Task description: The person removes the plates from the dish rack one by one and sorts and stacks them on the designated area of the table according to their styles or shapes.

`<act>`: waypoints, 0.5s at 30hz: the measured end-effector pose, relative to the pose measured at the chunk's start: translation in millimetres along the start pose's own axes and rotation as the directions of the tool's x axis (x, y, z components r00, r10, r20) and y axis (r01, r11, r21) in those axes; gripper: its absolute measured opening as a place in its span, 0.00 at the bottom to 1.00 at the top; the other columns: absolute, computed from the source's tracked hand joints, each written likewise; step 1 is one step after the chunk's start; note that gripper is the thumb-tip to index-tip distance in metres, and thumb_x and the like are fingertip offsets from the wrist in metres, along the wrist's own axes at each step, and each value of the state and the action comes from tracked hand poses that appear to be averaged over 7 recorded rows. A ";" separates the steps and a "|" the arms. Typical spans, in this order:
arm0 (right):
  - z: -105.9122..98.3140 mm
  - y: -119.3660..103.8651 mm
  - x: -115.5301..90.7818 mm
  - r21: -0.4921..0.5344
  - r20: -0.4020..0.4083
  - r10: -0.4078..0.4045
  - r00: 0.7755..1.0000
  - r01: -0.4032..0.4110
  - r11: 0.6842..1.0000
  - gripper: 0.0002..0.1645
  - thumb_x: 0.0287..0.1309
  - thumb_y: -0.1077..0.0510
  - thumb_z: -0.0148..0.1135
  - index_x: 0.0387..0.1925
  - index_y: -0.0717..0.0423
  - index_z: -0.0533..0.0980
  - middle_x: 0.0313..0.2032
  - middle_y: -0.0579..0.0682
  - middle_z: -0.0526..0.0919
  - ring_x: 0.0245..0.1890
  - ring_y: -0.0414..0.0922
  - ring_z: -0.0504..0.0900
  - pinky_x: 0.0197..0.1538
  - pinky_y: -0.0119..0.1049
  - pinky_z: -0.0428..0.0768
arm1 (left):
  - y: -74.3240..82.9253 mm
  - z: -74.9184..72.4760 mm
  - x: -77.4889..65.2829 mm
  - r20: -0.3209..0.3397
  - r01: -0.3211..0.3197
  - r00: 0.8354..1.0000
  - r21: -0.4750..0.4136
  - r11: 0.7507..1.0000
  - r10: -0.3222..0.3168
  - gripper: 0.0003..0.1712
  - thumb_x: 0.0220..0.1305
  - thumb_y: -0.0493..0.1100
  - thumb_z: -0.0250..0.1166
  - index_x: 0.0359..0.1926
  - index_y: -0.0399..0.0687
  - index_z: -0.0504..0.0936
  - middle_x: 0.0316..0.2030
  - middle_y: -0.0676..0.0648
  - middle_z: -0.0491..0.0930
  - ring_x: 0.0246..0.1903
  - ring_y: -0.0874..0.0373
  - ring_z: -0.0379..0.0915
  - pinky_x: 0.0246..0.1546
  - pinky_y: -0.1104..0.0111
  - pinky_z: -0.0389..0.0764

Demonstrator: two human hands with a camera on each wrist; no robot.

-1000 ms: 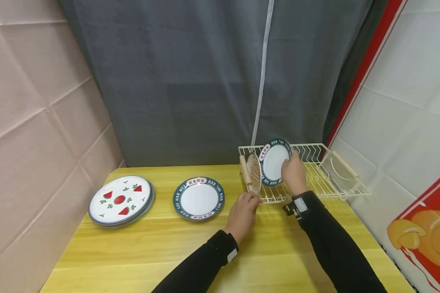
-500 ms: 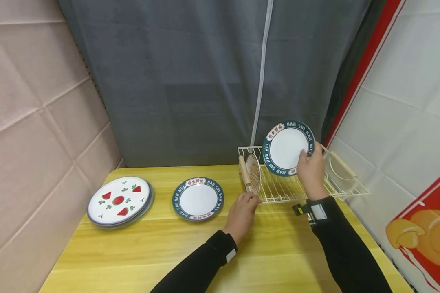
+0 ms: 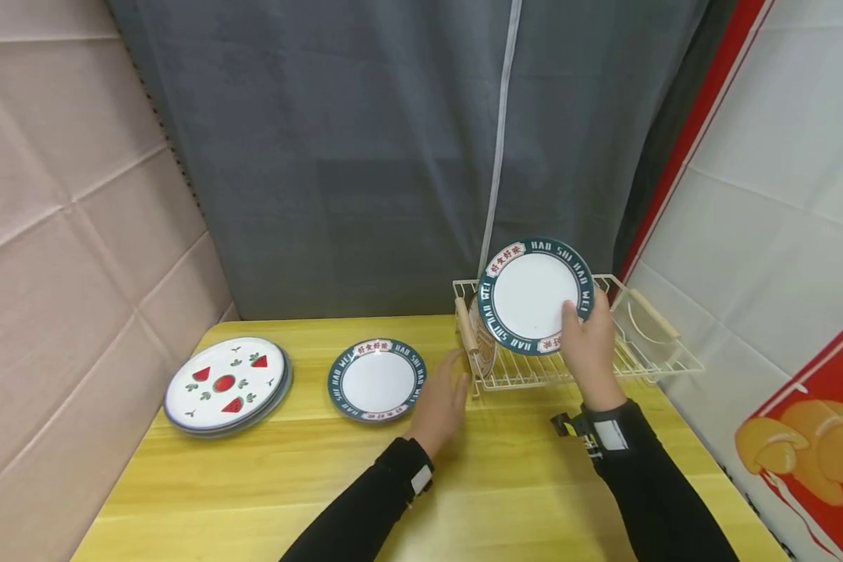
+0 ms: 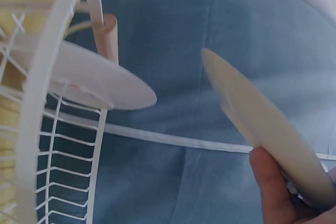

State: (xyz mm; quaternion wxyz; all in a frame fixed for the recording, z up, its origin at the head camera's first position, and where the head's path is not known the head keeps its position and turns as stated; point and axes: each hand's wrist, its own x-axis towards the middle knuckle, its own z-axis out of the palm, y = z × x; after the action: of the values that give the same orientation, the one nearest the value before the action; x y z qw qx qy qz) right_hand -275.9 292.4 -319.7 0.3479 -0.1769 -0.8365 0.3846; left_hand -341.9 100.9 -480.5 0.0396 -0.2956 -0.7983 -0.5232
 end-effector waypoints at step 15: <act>33.3 12.5 -39.2 0.147 0.102 0.068 0.992 -0.083 0.986 0.35 0.88 0.60 0.52 0.88 0.60 0.60 0.77 0.67 0.75 0.71 0.61 0.81 0.52 0.08 0.75 | -21.7 -35.2 26.5 -0.154 0.004 0.985 -0.439 0.899 -0.080 0.33 0.93 0.52 0.48 0.86 0.40 0.61 0.79 0.34 0.73 0.76 0.36 0.74 0.79 0.44 0.81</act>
State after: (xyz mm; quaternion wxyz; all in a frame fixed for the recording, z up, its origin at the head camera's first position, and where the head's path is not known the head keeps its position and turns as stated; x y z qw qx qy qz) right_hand -272.2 261.1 -362.2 0.3044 -0.1627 -0.8136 0.4678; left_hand -383.5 76.1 -472.4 0.0282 -0.2344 -0.6606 -0.7126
